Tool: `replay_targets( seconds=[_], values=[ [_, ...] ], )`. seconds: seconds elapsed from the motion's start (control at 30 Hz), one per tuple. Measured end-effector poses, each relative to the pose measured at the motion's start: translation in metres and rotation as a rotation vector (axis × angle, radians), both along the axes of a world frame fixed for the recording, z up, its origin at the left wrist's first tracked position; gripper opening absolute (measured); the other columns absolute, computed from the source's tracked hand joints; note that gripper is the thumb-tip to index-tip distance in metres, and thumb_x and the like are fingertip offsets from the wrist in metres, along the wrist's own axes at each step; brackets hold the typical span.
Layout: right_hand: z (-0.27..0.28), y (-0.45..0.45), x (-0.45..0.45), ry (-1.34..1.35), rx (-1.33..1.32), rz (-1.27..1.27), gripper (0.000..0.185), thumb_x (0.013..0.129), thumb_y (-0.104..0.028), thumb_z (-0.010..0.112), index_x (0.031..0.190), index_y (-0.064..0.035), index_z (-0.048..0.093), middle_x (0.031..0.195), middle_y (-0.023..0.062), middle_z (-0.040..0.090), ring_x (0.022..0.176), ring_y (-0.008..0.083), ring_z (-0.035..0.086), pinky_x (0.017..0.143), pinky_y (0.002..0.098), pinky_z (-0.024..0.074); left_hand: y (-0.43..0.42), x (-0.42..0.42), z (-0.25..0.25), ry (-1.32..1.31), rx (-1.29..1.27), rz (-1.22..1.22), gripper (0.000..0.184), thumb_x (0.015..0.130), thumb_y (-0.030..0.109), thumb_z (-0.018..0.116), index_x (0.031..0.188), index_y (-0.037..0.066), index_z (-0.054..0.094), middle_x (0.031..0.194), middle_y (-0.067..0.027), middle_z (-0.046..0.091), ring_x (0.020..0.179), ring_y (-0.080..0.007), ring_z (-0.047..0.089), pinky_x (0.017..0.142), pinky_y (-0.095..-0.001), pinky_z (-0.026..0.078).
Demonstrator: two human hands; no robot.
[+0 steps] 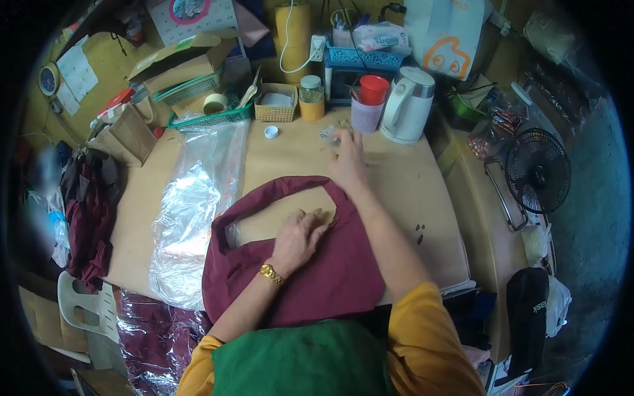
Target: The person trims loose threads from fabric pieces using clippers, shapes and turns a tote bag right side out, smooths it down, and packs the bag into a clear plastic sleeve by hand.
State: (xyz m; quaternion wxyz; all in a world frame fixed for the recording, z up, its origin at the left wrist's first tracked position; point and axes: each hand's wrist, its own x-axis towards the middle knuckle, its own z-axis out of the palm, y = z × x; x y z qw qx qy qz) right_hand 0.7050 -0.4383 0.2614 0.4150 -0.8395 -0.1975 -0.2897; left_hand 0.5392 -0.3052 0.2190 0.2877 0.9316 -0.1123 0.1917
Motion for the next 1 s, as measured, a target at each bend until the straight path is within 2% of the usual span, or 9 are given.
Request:
replay_targets(
  seconds=[0.13, 0.27, 0.37, 0.67, 0.73, 0.8, 0.87, 0.9, 1.0],
  values=[
    [-0.002, 0.008, -0.067, 0.061, -0.219, -0.033, 0.046, 0.074, -0.013, 0.076, 0.114, -0.0049, 0.053, 0.113, 0.0198, 0.051, 0.109, 0.0354, 0.050, 0.093, 0.0461, 0.0393, 0.066, 0.022, 0.026, -0.127, 0.296, 0.453, 0.065, 0.069, 0.027, 0.081, 0.125, 0.010, 0.052, 0.132, -0.0126, 0.047, 0.129, -0.0302, 0.042, 0.102, -0.0515, 0.033],
    [-0.033, -0.025, -0.048, 0.019, -0.464, -0.129, 0.030, 0.074, -0.011, 0.074, 0.099, -0.0073, 0.058, 0.101, 0.0119, 0.056, 0.102, 0.0311, 0.054, 0.090, 0.0445, 0.0377, 0.147, 0.030, 0.024, 0.240, 0.138, 0.395, 0.024, 0.072, 0.007, 0.074, 0.093, 0.007, 0.063, 0.100, -0.0129, 0.062, 0.094, -0.0321, 0.063, 0.077, -0.0405, 0.051],
    [-0.024, -0.044, -0.057, 0.020, -0.425, 0.043, 0.015, 0.073, -0.005, 0.070, 0.082, -0.0081, 0.059, 0.088, 0.0074, 0.058, 0.089, 0.0294, 0.057, 0.085, 0.0431, 0.0377, 0.158, 0.001, 0.041, -0.167, 0.118, 0.353, 0.016, 0.070, -0.002, 0.071, 0.078, 0.004, 0.059, 0.081, -0.0133, 0.056, 0.078, -0.0336, 0.060, 0.064, -0.0413, 0.048],
    [0.019, -0.033, -0.087, -0.203, -0.262, -0.014, 0.008, 0.075, -0.004, 0.066, 0.078, -0.0049, 0.059, 0.085, 0.0106, 0.056, 0.086, 0.0318, 0.055, 0.081, 0.0443, 0.0395, 0.127, -0.039, 0.076, -0.383, 0.138, 0.491, 0.031, 0.070, -0.007, 0.064, 0.099, 0.004, 0.058, 0.094, -0.0140, 0.058, 0.089, -0.0360, 0.056, 0.080, -0.0463, 0.041],
    [0.029, -0.020, -0.100, -0.148, -0.186, -0.080, 0.017, 0.078, -0.010, 0.068, 0.091, -0.0042, 0.061, 0.095, 0.0136, 0.056, 0.092, 0.0340, 0.053, 0.081, 0.0467, 0.0398, 0.097, -0.057, 0.094, -0.249, 0.027, 0.247, 0.034, 0.073, 0.004, 0.074, 0.104, 0.005, 0.059, 0.099, -0.0157, 0.061, 0.094, -0.0351, 0.057, 0.080, -0.0476, 0.040],
    [0.020, -0.015, -0.136, 0.089, -0.374, 0.263, 0.032, 0.081, -0.023, 0.070, 0.104, -0.0038, 0.060, 0.104, 0.0150, 0.054, 0.099, 0.0350, 0.052, 0.086, 0.0471, 0.0401, 0.071, -0.084, 0.079, 0.271, 0.154, -0.033, 0.046, 0.085, 0.031, 0.070, 0.120, 0.006, 0.056, 0.120, -0.0164, 0.057, 0.115, -0.0372, 0.050, 0.095, -0.0522, 0.037],
    [-0.001, -0.008, -0.181, 0.126, -0.516, 0.619, 0.042, 0.082, -0.032, 0.070, 0.111, -0.0034, 0.059, 0.112, 0.0151, 0.055, 0.105, 0.0356, 0.052, 0.095, 0.0491, 0.0383, 0.057, -0.103, 0.040, 0.163, 0.426, -0.002, 0.071, 0.086, 0.059, 0.058, 0.136, 0.009, 0.050, 0.140, -0.0163, 0.048, 0.133, -0.0359, 0.040, 0.109, -0.0600, 0.025],
    [-0.018, -0.018, -0.190, 0.009, -0.681, 0.594, 0.050, 0.083, -0.035, 0.069, 0.120, -0.0027, 0.058, 0.120, 0.0178, 0.055, 0.117, 0.0367, 0.049, 0.104, 0.0537, 0.0324, 0.064, -0.108, 0.020, 0.300, 0.451, 0.024, 0.080, 0.088, 0.065, 0.049, 0.147, 0.013, 0.040, 0.153, -0.0158, 0.034, 0.145, -0.0350, 0.026, 0.114, -0.0651, 0.009],
    [-0.024, -0.072, -0.135, 0.206, -0.897, 0.054, 0.058, 0.086, -0.039, 0.066, 0.128, -0.0011, 0.053, 0.132, 0.0208, 0.049, 0.129, 0.0377, 0.041, 0.109, 0.0598, 0.0253, 0.066, -0.104, 0.004, 0.290, 0.471, 0.067, 0.079, 0.090, 0.062, 0.051, 0.150, 0.013, 0.035, 0.156, -0.0191, 0.028, 0.145, -0.0387, 0.023, 0.114, -0.0651, 0.011]
  ],
)
